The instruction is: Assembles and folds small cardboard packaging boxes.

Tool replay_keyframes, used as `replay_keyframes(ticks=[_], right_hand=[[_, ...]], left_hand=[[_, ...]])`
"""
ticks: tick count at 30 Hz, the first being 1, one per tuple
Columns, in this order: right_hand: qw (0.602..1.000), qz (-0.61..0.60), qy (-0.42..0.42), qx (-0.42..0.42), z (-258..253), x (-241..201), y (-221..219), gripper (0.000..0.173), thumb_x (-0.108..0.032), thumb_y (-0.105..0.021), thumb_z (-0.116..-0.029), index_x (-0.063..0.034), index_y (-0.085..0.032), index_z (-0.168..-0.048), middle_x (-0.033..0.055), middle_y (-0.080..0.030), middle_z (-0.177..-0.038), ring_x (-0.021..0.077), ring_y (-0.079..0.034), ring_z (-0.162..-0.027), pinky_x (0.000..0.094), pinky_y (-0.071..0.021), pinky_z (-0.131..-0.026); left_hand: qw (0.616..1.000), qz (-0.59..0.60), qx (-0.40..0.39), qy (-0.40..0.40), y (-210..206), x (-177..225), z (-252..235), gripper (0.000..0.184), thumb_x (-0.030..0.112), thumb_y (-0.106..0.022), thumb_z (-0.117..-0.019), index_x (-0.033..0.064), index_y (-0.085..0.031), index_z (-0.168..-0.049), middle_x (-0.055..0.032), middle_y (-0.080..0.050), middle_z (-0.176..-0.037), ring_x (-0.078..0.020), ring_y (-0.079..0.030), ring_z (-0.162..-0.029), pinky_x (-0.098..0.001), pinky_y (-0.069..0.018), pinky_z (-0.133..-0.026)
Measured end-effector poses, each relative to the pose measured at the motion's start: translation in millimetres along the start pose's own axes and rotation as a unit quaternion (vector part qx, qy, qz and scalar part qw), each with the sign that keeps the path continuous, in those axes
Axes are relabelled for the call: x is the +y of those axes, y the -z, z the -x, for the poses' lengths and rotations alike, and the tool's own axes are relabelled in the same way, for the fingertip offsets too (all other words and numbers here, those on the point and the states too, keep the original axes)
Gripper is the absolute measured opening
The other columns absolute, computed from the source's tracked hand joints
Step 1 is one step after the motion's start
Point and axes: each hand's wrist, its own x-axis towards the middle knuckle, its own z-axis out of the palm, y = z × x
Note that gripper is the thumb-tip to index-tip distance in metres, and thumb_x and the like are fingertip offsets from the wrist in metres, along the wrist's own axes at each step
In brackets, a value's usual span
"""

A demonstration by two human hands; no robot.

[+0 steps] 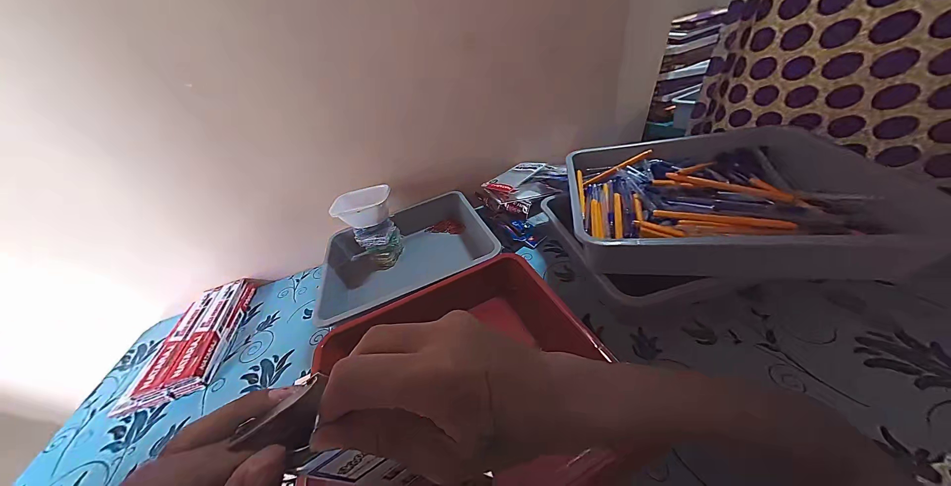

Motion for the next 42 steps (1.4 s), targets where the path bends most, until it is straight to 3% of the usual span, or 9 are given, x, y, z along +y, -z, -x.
replay_keyframes(ticks=[4,8,11,14,17,20,25,29,42], right_hand=[[0.997,0.057,-0.037,-0.045,-4,1,20,0.015,-0.010,-0.061,-0.1008,0.0023,-0.069,-0.098,0.0091,-0.068,-0.081,0.0146,-0.067,-0.074,0.0273,-0.0537,-0.064],[0.986,0.142,-0.049,-0.073,-2,8,39,0.017,-0.018,-0.061,-0.1002,-0.0061,-0.072,-0.093,0.0010,-0.068,-0.080,0.0054,-0.062,-0.069,0.0192,-0.0490,-0.059],[0.977,0.189,-0.034,-0.090,-1,13,51,0.019,-0.023,-0.060,-0.1003,-0.0126,-0.072,-0.090,-0.0063,-0.064,-0.077,-0.0029,-0.057,-0.068,0.0117,-0.0453,-0.058],[0.976,0.179,-0.038,-0.115,0,10,62,0.020,-0.024,-0.058,-0.1012,-0.0139,-0.075,-0.095,-0.0098,-0.069,-0.085,-0.0094,-0.061,-0.079,0.0055,-0.0486,-0.068],[0.984,0.134,-0.039,-0.109,0,5,67,0.020,-0.022,-0.061,-0.1000,-0.0110,-0.078,-0.098,-0.0080,-0.074,-0.091,-0.0103,-0.064,-0.088,0.0045,-0.0511,-0.076],[0.987,0.119,-0.079,-0.069,2,0,62,0.014,-0.026,-0.064,-0.0983,-0.0134,-0.070,-0.095,-0.0110,-0.070,-0.082,-0.0110,-0.064,-0.079,0.0040,-0.0516,-0.068],[0.984,0.107,-0.128,-0.064,3,-1,54,0.024,-0.032,-0.063,-0.0990,-0.0154,-0.066,-0.116,-0.0125,-0.071,-0.093,-0.0094,-0.066,-0.084,0.0068,-0.0547,-0.070],[0.985,0.115,-0.113,-0.066,4,1,54,0.021,-0.026,-0.062,-0.0988,-0.0137,-0.076,-0.109,-0.0110,-0.071,-0.089,-0.0102,-0.063,-0.079,0.0050,-0.0522,-0.067],[0.988,0.085,-0.118,-0.041,4,1,53,0.016,-0.022,-0.062,-0.0982,-0.0128,-0.074,-0.102,-0.0118,-0.069,-0.081,-0.0099,-0.062,-0.071,0.0052,-0.0513,-0.061]], left_hand=[[0.999,-0.003,-0.009,0.045,-2,-5,-13,0.026,0.029,-0.074,-0.0942,0.0275,-0.055,-0.111,0.0151,-0.076,-0.105,-0.0028,-0.074,-0.095,-0.0202,-0.0613,-0.084],[0.993,-0.041,-0.078,0.074,-9,4,-31,0.018,0.037,-0.068,-0.0973,0.0289,-0.075,-0.112,0.0173,-0.076,-0.104,0.0017,-0.072,-0.091,-0.0157,-0.0596,-0.080],[0.988,-0.067,-0.115,0.083,-9,9,-42,0.017,0.030,-0.065,-0.0998,0.0182,-0.076,-0.107,0.0109,-0.077,-0.097,-0.0013,-0.073,-0.084,-0.0179,-0.0615,-0.076],[0.983,-0.080,-0.126,0.107,-8,13,-48,0.018,0.023,-0.069,-0.0969,0.0111,-0.077,-0.108,0.0072,-0.077,-0.092,-0.0026,-0.073,-0.080,-0.0172,-0.0618,-0.073],[0.985,-0.054,-0.119,0.112,-9,17,-47,0.016,0.020,-0.071,-0.0945,0.0100,-0.078,-0.106,0.0073,-0.078,-0.092,-0.0014,-0.073,-0.080,-0.0158,-0.0616,-0.073],[0.986,-0.037,-0.125,0.100,-8,20,-45,0.016,0.019,-0.072,-0.0938,0.0083,-0.078,-0.105,0.0064,-0.078,-0.096,-0.0016,-0.073,-0.082,-0.0157,-0.0619,-0.074],[0.985,-0.043,-0.134,0.100,-6,19,-46,0.014,0.018,-0.073,-0.0925,0.0100,-0.079,-0.102,0.0045,-0.078,-0.096,-0.0050,-0.074,-0.085,-0.0180,-0.0629,-0.074],[0.983,-0.048,-0.149,0.098,-4,17,-46,0.014,0.021,-0.073,-0.0932,0.0125,-0.079,-0.103,0.0060,-0.078,-0.102,-0.0055,-0.075,-0.090,-0.0186,-0.0632,-0.076],[0.984,-0.042,-0.137,0.106,-7,21,-46,0.014,0.017,-0.072,-0.0931,0.0088,-0.079,-0.103,0.0055,-0.078,-0.092,-0.0031,-0.074,-0.083,-0.0170,-0.0627,-0.074]])
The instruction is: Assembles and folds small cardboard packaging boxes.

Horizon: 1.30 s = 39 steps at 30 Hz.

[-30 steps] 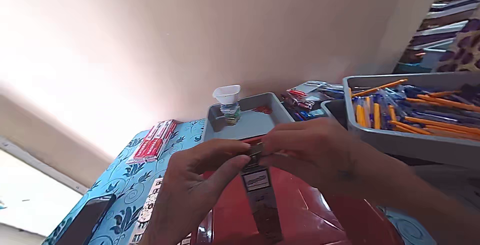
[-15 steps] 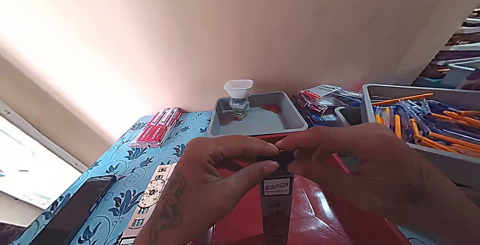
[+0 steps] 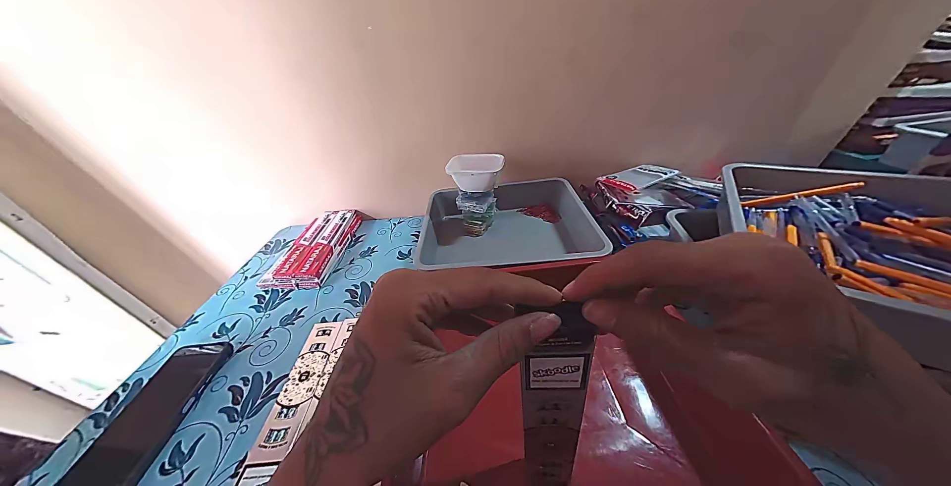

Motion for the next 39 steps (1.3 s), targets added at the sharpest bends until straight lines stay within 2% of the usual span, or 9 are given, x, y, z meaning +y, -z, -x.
replay_keyframes(ticks=[12,22,29,32,36,39], right_hand=[[0.999,-0.043,-0.030,-0.003,0,-1,-2,0.014,-0.022,-0.063,-0.0980,-0.0152,-0.074,-0.101,-0.0125,-0.070,-0.082,-0.0082,-0.063,-0.071,0.0069,-0.0525,-0.059],[0.999,-0.035,-0.013,0.002,1,1,-3,0.016,-0.021,-0.063,-0.0980,-0.0118,-0.075,-0.102,-0.0102,-0.071,-0.082,-0.0088,-0.064,-0.073,0.0065,-0.0531,-0.063],[0.998,-0.017,-0.002,-0.054,2,3,7,0.021,-0.028,-0.060,-0.1021,-0.0157,-0.076,-0.105,-0.0111,-0.072,-0.091,-0.0088,-0.064,-0.080,0.0061,-0.0527,-0.067],[0.996,-0.014,0.022,-0.083,2,3,13,0.021,-0.027,-0.062,-0.1012,-0.0144,-0.077,-0.107,-0.0090,-0.074,-0.095,-0.0089,-0.065,-0.084,0.0053,-0.0516,-0.068],[0.996,-0.006,0.036,-0.082,2,2,11,0.017,-0.024,-0.065,-0.0980,-0.0136,-0.077,-0.103,-0.0064,-0.074,-0.096,-0.0086,-0.065,-0.087,0.0046,-0.0521,-0.072],[0.995,-0.005,0.034,-0.091,3,1,12,0.016,-0.024,-0.065,-0.0978,-0.0141,-0.077,-0.103,-0.0061,-0.074,-0.097,-0.0084,-0.066,-0.089,0.0046,-0.0521,-0.074]], left_hand=[[1.000,0.017,0.002,0.011,0,1,0,0.012,0.017,-0.071,-0.0942,0.0096,-0.079,-0.100,0.0066,-0.077,-0.090,-0.0014,-0.073,-0.078,-0.0155,-0.0612,-0.071],[1.000,0.006,-0.003,0.014,2,-1,-1,0.013,0.018,-0.071,-0.0942,0.0098,-0.079,-0.100,0.0071,-0.077,-0.090,0.0000,-0.072,-0.080,-0.0142,-0.0603,-0.071],[0.997,0.022,-0.070,-0.019,11,-8,-3,0.015,0.019,-0.069,-0.0966,0.0086,-0.079,-0.101,0.0034,-0.077,-0.104,-0.0038,-0.073,-0.094,-0.0168,-0.0618,-0.078],[0.992,0.051,-0.111,-0.026,16,-11,-3,0.018,0.022,-0.069,-0.0972,0.0086,-0.079,-0.105,0.0035,-0.076,-0.111,-0.0022,-0.072,-0.099,-0.0158,-0.0606,-0.081],[0.985,0.079,-0.149,-0.039,19,-13,0,0.019,0.014,-0.070,-0.0964,0.0035,-0.077,-0.111,0.0000,-0.075,-0.119,-0.0032,-0.071,-0.104,-0.0162,-0.0602,-0.085],[0.982,0.070,-0.168,-0.050,21,-12,-1,0.019,0.013,-0.070,-0.0965,0.0035,-0.076,-0.112,0.0003,-0.074,-0.121,-0.0014,-0.070,-0.104,-0.0145,-0.0593,-0.084]])
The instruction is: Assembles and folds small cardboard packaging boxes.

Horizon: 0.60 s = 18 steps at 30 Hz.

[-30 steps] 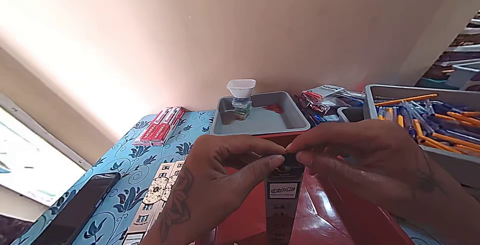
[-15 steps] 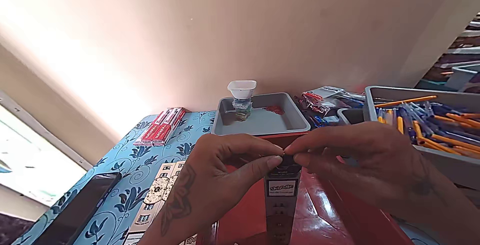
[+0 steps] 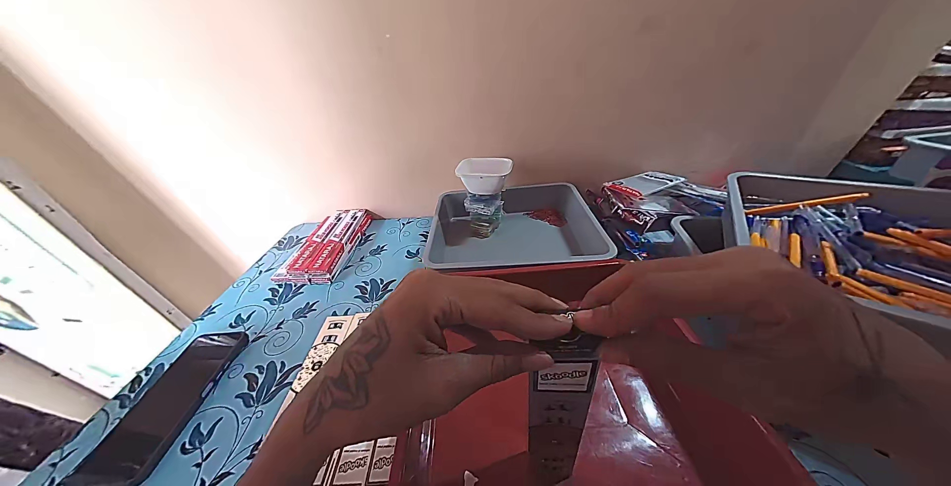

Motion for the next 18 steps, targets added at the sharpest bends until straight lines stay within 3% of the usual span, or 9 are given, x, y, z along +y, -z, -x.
replay_keyframes(ticks=[5,9,12,15,18], right_hand=[[1.000,0.015,0.012,0.001,0,1,-1,0.017,-0.025,-0.063,-0.0999,-0.0140,-0.075,-0.103,-0.0060,-0.074,-0.097,-0.0081,-0.065,-0.089,0.0048,-0.0515,-0.075],[0.999,0.031,0.028,0.001,-1,3,-3,0.016,-0.026,-0.063,-0.0989,-0.0146,-0.074,-0.100,-0.0071,-0.073,-0.094,-0.0089,-0.065,-0.087,0.0046,-0.0517,-0.073],[0.999,0.045,0.012,0.028,1,4,-6,0.014,-0.029,-0.065,-0.0965,-0.0178,-0.073,-0.100,-0.0126,-0.070,-0.087,-0.0109,-0.063,-0.080,0.0054,-0.0519,-0.070],[0.997,0.034,-0.053,0.046,1,5,-10,0.014,-0.034,-0.068,-0.0922,-0.0245,-0.071,-0.102,-0.0189,-0.070,-0.087,-0.0090,-0.066,-0.077,0.0101,-0.0571,-0.066],[0.995,-0.009,-0.083,0.049,-1,12,-8,0.023,-0.037,-0.071,-0.0897,-0.0244,-0.070,-0.109,-0.0172,-0.072,-0.088,-0.0040,-0.069,-0.074,0.0149,-0.0597,-0.062]], left_hand=[[0.998,-0.054,0.029,-0.022,-4,0,1,0.019,0.013,-0.069,-0.0969,0.0029,-0.075,-0.112,-0.0003,-0.076,-0.113,-0.0021,-0.072,-0.099,-0.0154,-0.0601,-0.084],[0.997,-0.065,0.017,-0.035,-2,1,0,0.017,0.009,-0.068,-0.0969,-0.0013,-0.076,-0.108,-0.0043,-0.076,-0.115,-0.0032,-0.072,-0.102,-0.0158,-0.0593,-0.087],[0.996,-0.086,0.018,-0.021,-4,3,-3,0.023,0.008,-0.069,-0.0954,-0.0029,-0.074,-0.114,-0.0051,-0.076,-0.110,-0.0030,-0.072,-0.096,-0.0171,-0.0601,-0.083],[0.995,-0.045,0.073,0.055,-20,-1,-5,0.053,0.007,-0.075,-0.0894,-0.0038,-0.057,-0.138,-0.0075,-0.074,-0.112,-0.0080,-0.074,-0.093,-0.0225,-0.0628,-0.080],[0.977,-0.014,0.143,0.155,-57,-8,6,0.060,0.008,-0.080,-0.0848,-0.0021,-0.055,-0.139,-0.0090,-0.073,-0.107,-0.0073,-0.072,-0.091,-0.0228,-0.0605,-0.080]])
